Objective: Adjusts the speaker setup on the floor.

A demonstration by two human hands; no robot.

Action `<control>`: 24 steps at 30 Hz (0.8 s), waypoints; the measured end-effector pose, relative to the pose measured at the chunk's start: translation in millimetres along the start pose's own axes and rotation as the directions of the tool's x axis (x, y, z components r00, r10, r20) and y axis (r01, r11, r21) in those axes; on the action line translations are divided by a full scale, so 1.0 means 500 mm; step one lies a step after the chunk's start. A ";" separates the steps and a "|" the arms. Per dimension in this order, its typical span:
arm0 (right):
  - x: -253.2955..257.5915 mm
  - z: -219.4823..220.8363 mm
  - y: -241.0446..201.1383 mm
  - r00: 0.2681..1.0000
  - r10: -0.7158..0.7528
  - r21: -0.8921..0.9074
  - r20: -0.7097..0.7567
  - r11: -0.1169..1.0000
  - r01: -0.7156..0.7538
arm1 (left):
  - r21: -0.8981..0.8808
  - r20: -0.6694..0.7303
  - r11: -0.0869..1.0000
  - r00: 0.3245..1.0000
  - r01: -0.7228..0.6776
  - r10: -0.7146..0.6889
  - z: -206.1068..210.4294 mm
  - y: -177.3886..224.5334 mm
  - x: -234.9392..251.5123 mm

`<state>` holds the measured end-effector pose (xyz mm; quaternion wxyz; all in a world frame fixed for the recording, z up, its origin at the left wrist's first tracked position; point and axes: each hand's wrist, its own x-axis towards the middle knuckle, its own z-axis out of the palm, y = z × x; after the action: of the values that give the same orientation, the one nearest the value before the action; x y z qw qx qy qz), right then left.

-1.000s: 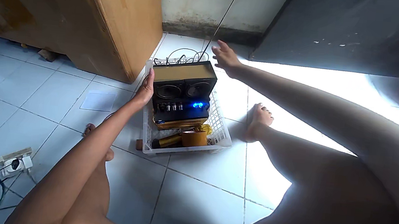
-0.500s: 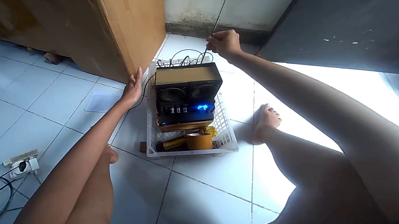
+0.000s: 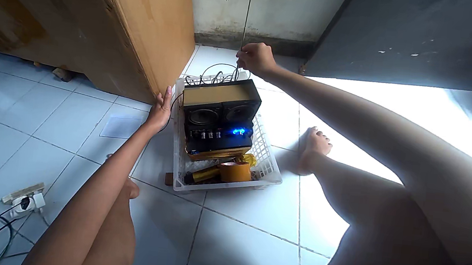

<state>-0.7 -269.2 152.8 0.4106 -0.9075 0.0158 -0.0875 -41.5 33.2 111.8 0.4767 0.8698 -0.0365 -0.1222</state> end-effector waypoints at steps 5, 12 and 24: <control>-0.008 0.002 -0.004 1.000 -0.004 -0.009 0.009 1.000 0.004 | 0.014 0.000 1.000 1.000 -0.003 0.003 0.003 0.001 -0.002; -0.018 -0.002 0.003 1.000 0.004 0.012 0.025 1.000 -0.005 | 0.034 0.001 0.999 1.000 -0.002 0.002 -0.002 -0.004 -0.006; -0.056 -0.032 0.052 0.988 0.156 -0.072 -0.010 0.985 -0.156 | 0.035 -0.012 0.999 1.000 -0.013 0.013 -0.008 -0.018 -0.005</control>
<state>-30.0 -295.3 139.5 0.3828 -0.9176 0.0908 -0.0564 -43.3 41.7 106.5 0.4626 0.8784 -0.0413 -0.1130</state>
